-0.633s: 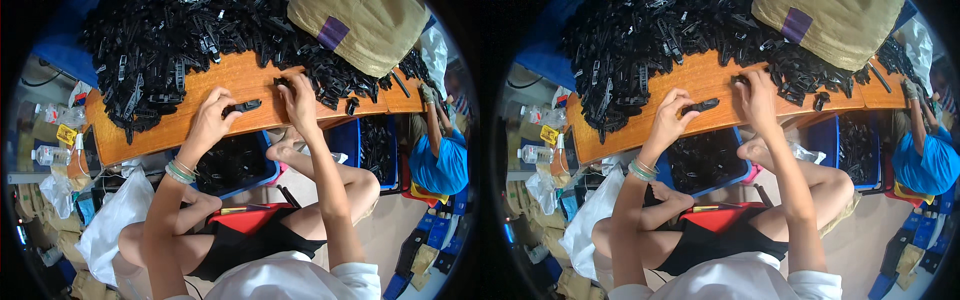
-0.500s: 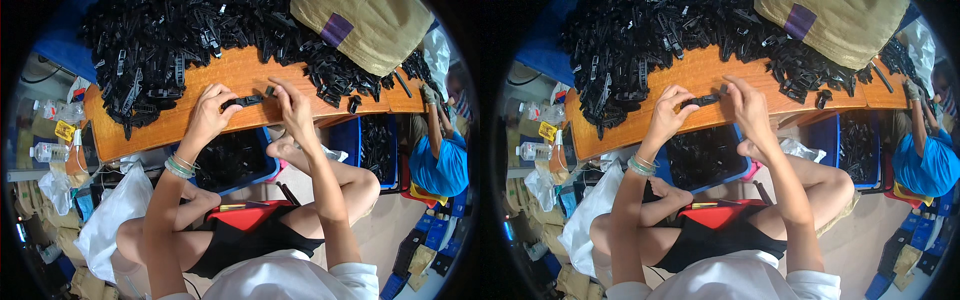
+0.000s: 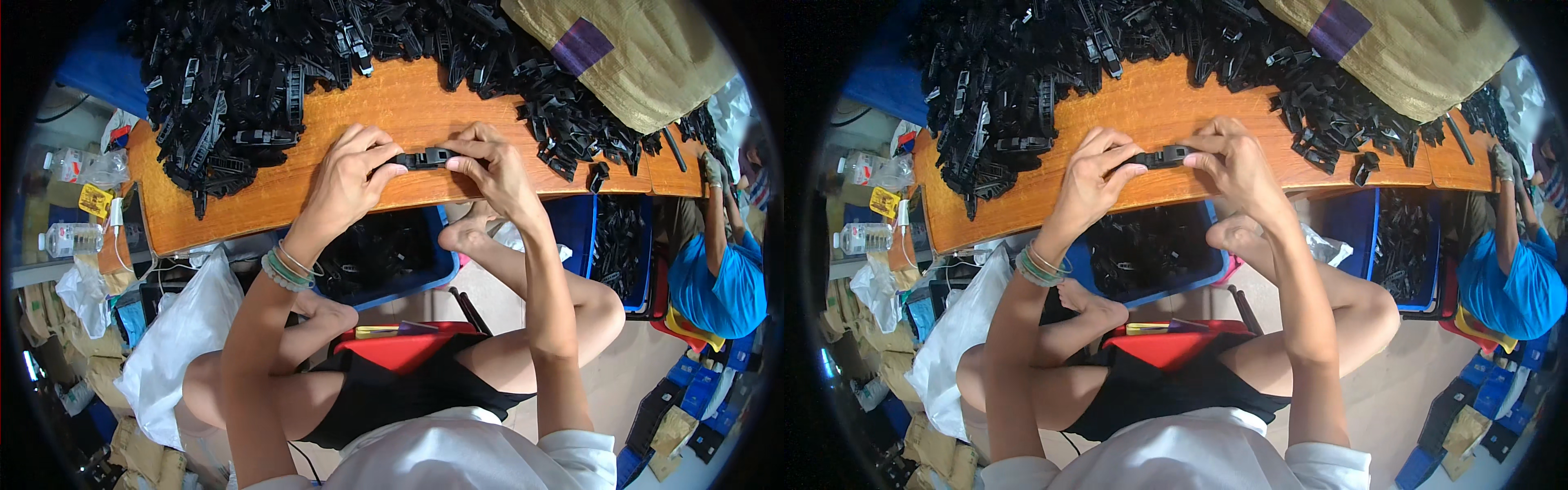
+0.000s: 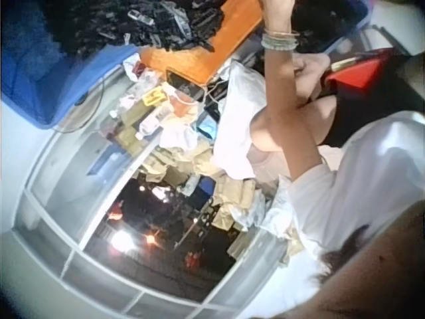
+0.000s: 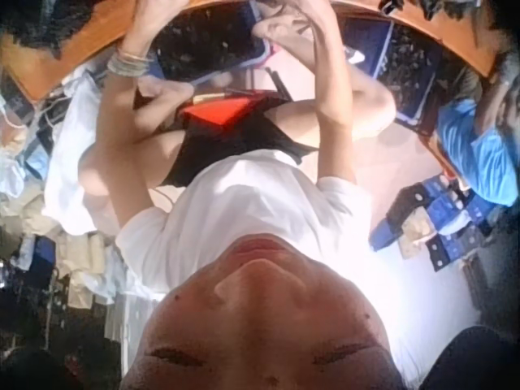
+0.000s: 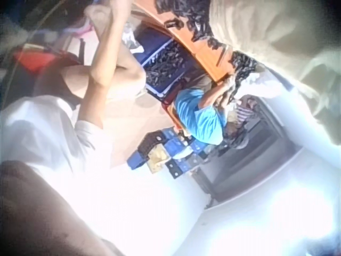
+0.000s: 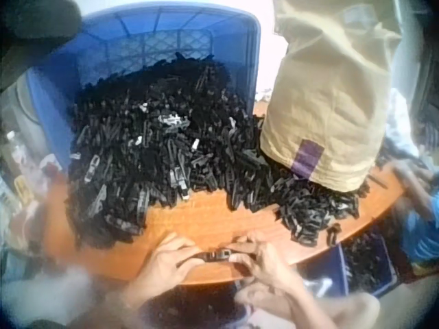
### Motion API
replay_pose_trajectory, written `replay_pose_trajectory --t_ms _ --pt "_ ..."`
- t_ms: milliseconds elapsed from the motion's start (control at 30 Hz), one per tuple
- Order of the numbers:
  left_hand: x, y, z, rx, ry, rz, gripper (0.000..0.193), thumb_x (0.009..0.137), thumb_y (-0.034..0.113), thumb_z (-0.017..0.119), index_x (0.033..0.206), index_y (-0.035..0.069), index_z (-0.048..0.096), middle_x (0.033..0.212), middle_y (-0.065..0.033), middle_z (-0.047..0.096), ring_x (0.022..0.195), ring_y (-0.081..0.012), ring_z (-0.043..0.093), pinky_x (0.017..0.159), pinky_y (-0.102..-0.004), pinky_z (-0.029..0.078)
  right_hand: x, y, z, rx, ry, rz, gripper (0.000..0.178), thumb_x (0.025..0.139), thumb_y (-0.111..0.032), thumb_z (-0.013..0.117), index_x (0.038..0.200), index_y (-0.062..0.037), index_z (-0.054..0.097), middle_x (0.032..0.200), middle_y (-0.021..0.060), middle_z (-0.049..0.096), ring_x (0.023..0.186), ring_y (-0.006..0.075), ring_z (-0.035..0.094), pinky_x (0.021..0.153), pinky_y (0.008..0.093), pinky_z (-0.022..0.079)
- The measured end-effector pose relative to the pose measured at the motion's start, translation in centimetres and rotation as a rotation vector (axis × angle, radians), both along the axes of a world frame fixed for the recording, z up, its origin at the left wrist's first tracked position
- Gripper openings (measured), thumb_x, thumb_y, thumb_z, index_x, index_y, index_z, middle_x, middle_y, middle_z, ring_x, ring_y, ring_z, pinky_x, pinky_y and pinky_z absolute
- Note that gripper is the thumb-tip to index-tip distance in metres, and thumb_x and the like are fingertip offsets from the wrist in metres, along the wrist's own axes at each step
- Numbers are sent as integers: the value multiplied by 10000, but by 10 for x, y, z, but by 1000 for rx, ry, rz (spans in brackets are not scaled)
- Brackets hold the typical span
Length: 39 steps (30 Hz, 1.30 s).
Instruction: The person assembles plastic components by taking pieces from the table, fitting them together by hand, and dropping the assembled parts into a blue bin.
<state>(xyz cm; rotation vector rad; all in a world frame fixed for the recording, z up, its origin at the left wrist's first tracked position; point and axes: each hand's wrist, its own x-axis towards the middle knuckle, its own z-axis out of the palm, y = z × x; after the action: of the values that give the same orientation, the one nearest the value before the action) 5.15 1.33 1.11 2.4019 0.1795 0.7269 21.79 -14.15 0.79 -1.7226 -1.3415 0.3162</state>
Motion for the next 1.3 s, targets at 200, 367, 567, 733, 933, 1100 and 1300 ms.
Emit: replay_pose_trajectory --t_ms 200,367,567,733,933,1100,1300 --pt "4 0 -5 36 -31 -9 190 735 68 723 893 -19 666 865 -100 603 817 -254 548 737 -347 459 -19 10 3 -3 -79 -14 236 744 -106 719 968 -33 720 874 124 603 846 297 554 769 386 440" --pt "1 9 25 -248 156 17 200 771 95 729 926 -23 686 860 -76 633 740 -129 576 687 -264 461 -37 2 2 41 165 -55 229 763 -88 709 975 -1 702 874 146 619 833 320 598 750 387 465" --pt "-17 -55 121 -272 -348 -160 108 824 58 614 803 -35 664 819 -74 636 744 -168 592 703 -277 464 -101 -43 5 -71 244 237 244 770 -20 692 1005 44 670 906 162 615 821 327 624 733 373 495" --pt "-12 -62 111 -264 -357 -114 133 839 99 609 878 -20 652 886 -75 635 812 -171 588 759 -287 453 -81 -41 16 -17 114 -59 247 837 -15 624 1074 -34 690 1037 111 642 940 207 619 807 312 482" --pt "-17 -62 115 -211 -388 -36 192 856 149 603 968 -3 639 965 -77 633 893 -176 583 826 -298 441 -13 -16 17 185 -101 -330 235 802 -5 602 1015 -27 700 1021 160 649 969 302 614 866 367 472" --pt "-2 -67 112 -214 -414 12 250 870 190 598 1043 12 628 1031 -78 632 960 -180 579 882 -308 431 73 11 12 191 -406 -435 252 867 -89 566 1092 -87 678 1141 140 610 1054 329 570 915 388 456" --pt "29 -56 87 -465 -395 -47 346 895 170 599 1211 29 579 1295 -121 538 1169 -204 520 958 -314 413 119 71 -8 52 -744 -548 417 920 -336 540 1320 -221 516 1310 159 520 1196 350 487 952 486 399"
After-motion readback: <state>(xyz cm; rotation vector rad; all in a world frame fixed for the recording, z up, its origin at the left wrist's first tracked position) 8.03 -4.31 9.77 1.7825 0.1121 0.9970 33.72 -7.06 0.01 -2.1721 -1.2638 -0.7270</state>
